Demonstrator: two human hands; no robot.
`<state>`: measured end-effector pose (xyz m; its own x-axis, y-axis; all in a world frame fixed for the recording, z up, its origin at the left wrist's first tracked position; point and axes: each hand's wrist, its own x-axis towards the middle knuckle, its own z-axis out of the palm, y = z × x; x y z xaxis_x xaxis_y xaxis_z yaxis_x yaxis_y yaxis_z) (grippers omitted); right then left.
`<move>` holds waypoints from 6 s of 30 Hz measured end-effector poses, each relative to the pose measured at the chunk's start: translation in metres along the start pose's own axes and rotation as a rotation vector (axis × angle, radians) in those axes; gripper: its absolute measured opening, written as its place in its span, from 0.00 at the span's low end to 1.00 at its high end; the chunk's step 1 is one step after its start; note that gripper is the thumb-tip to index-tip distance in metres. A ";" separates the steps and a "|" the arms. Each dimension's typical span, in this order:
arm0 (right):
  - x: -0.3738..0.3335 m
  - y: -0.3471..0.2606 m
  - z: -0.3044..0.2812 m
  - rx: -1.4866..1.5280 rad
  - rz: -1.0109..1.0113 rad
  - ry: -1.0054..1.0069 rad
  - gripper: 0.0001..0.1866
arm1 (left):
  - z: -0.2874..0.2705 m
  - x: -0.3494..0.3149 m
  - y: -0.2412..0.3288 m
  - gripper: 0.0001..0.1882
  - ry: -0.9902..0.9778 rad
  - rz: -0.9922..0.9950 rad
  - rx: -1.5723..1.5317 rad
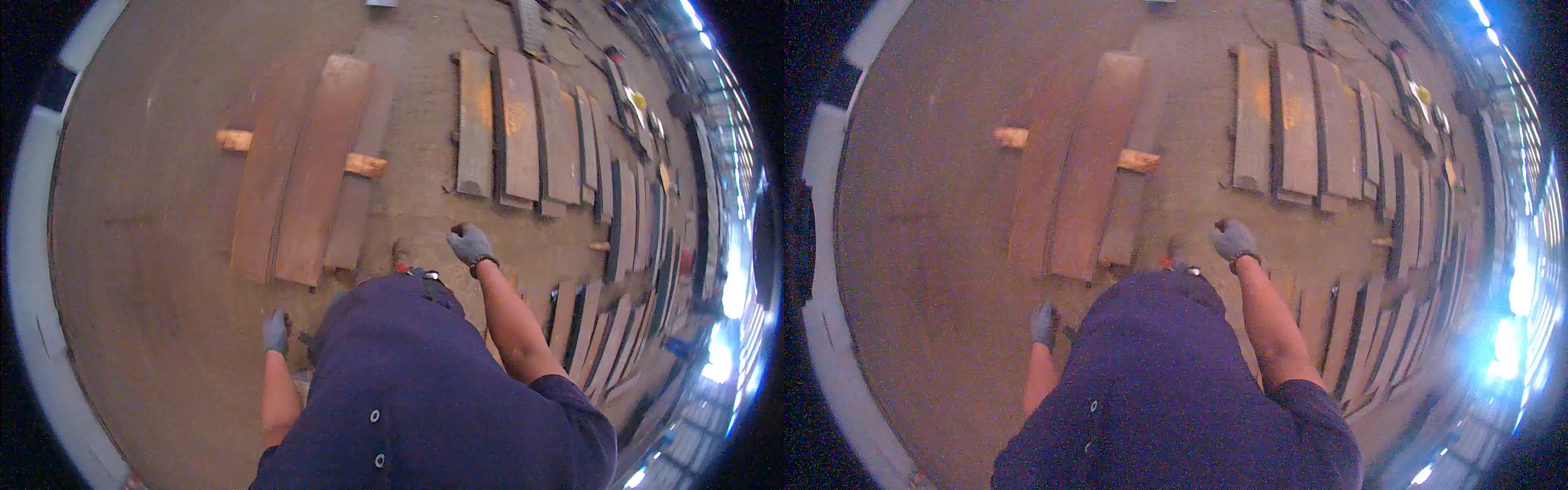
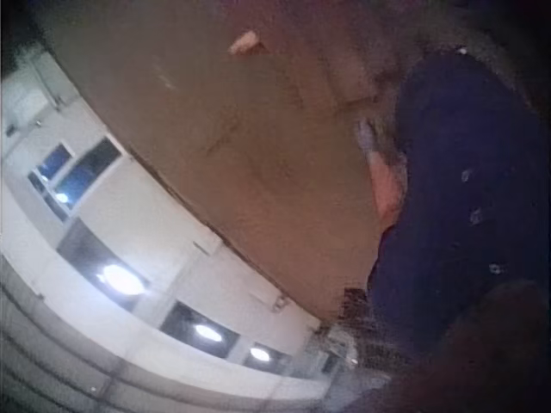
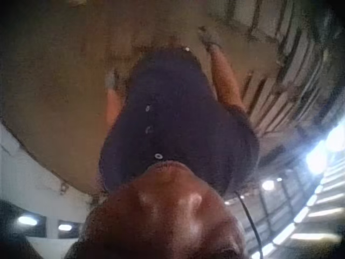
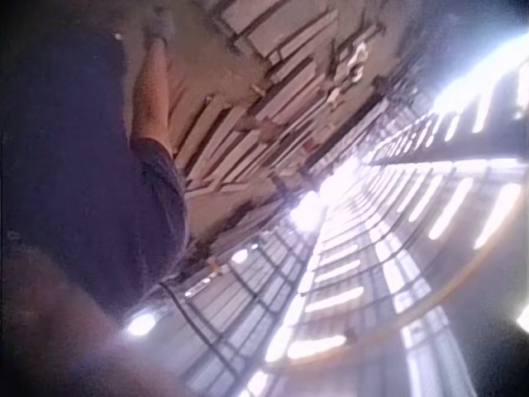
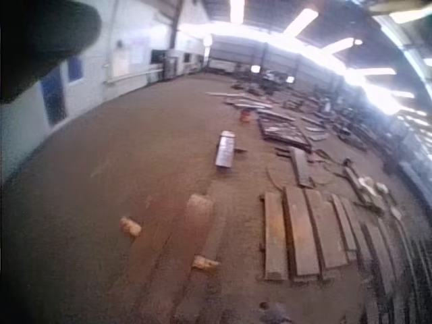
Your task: The person walks through a workshop, picks up curved metal sheets, and stacks them on the floor. The person then uses a white marker to label one of the sheets before placing it back in the stack.
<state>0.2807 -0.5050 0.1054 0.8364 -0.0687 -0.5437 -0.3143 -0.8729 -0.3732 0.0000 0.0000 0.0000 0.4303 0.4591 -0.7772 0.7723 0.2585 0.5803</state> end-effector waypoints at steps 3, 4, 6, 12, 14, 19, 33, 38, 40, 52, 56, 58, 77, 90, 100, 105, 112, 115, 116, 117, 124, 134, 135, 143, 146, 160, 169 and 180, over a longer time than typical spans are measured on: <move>-0.012 0.002 0.024 0.050 0.126 0.050 0.24 | -0.028 0.026 0.026 0.14 -0.051 0.088 0.155; -0.015 0.015 0.026 0.044 0.184 0.028 0.24 | -0.028 0.031 0.036 0.14 -0.072 0.173 0.296; -0.038 0.065 0.019 -0.025 0.265 -0.032 0.27 | -0.002 0.028 0.029 0.14 -0.132 0.295 0.426; -0.100 0.180 0.064 0.155 0.519 -0.144 0.29 | 0.053 0.016 0.042 0.16 -0.136 0.038 0.243; -0.112 0.199 0.073 0.197 0.580 -0.171 0.28 | 0.068 0.000 0.040 0.17 -0.122 0.049 0.257; -0.111 0.216 0.082 0.329 0.579 -0.079 0.28 | 0.095 0.005 0.038 0.21 -0.273 0.390 0.655; -0.082 0.265 0.056 0.560 0.461 0.172 0.26 | 0.172 0.003 0.077 0.17 -0.404 0.287 0.815; -0.132 0.299 0.119 0.540 0.751 0.176 0.23 | 0.171 0.046 0.082 0.16 -0.812 1.344 1.654; -0.151 0.304 0.132 0.558 0.810 0.127 0.23 | 0.173 0.059 0.085 0.15 -0.744 1.430 1.692; -0.317 0.258 0.162 0.614 0.947 0.152 0.25 | 0.296 0.090 0.102 0.09 -0.931 1.147 1.655; -0.330 0.287 0.195 0.644 1.064 0.136 0.25 | 0.339 0.056 0.108 0.10 -1.056 0.688 1.195; -0.325 0.300 0.209 0.631 1.101 0.180 0.25 | 0.351 0.028 0.107 0.11 -1.013 0.479 1.070; -0.297 0.529 0.203 1.101 0.888 0.249 0.21 | 0.457 -0.110 0.006 0.12 -1.121 1.230 1.849; -0.472 0.557 0.239 1.202 1.317 0.569 0.28 | 0.602 -0.202 -0.021 0.07 -0.978 0.374 1.278; -0.482 0.446 0.256 1.270 1.787 0.781 0.28 | 0.675 -0.205 -0.031 0.08 -1.364 0.684 1.857; -0.499 0.435 0.275 1.483 1.663 0.633 0.26 | 0.718 -0.249 -0.046 0.06 -1.531 0.555 1.722; -0.468 0.450 0.305 1.492 1.670 0.578 0.25 | 0.734 -0.293 -0.070 0.06 -1.212 0.415 1.609; -0.459 0.455 0.299 1.359 1.677 0.681 0.25 | 0.731 -0.289 -0.066 0.10 -1.536 0.730 1.661; -0.459 0.460 0.296 1.414 1.642 0.677 0.26 | 0.728 -0.286 -0.064 0.12 -1.520 0.726 1.645; -0.458 0.464 0.293 1.469 1.604 0.671 0.27 | 0.722 -0.281 -0.059 0.14 -1.309 0.551 1.591; -0.462 0.506 0.244 1.531 1.490 0.644 0.31 | 0.685 -0.240 -0.036 0.12 -1.171 0.762 1.940; -0.467 0.526 0.208 1.391 1.404 0.670 0.29 | 0.708 -0.203 -0.046 0.10 -1.805 2.071 1.935; -0.465 0.526 0.213 1.388 1.416 0.701 0.28 | 0.716 -0.212 -0.050 0.11 -1.987 2.203 1.762; -0.464 0.506 0.260 1.321 1.507 0.771 0.27 | 0.711 -0.297 -0.078 0.06 -1.448 0.608 1.732; -0.463 0.498 0.271 1.377 1.525 0.726 0.25 | 0.701 -0.304 -0.077 0.07 -1.651 0.808 1.739; -0.450 0.524 0.264 1.365 1.415 0.594 0.25 | 0.658 -0.276 -0.074 0.18 -1.042 0.453 1.703; -0.463 0.530 0.228 1.233 1.406 0.636 0.26 | 0.650 -0.241 -0.082 0.18 -1.247 0.685 1.795; -0.469 0.513 0.245 1.346 1.382 0.527 0.27 | 0.659 -0.237 -0.079 0.19 -1.270 0.507 1.823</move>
<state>-0.3824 -0.8026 -0.0154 -0.2762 -0.5809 -0.7657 -0.6066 0.7233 -0.3300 0.1450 -0.6890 -0.0216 0.0716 -0.5699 -0.8186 -0.3073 -0.7934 0.5254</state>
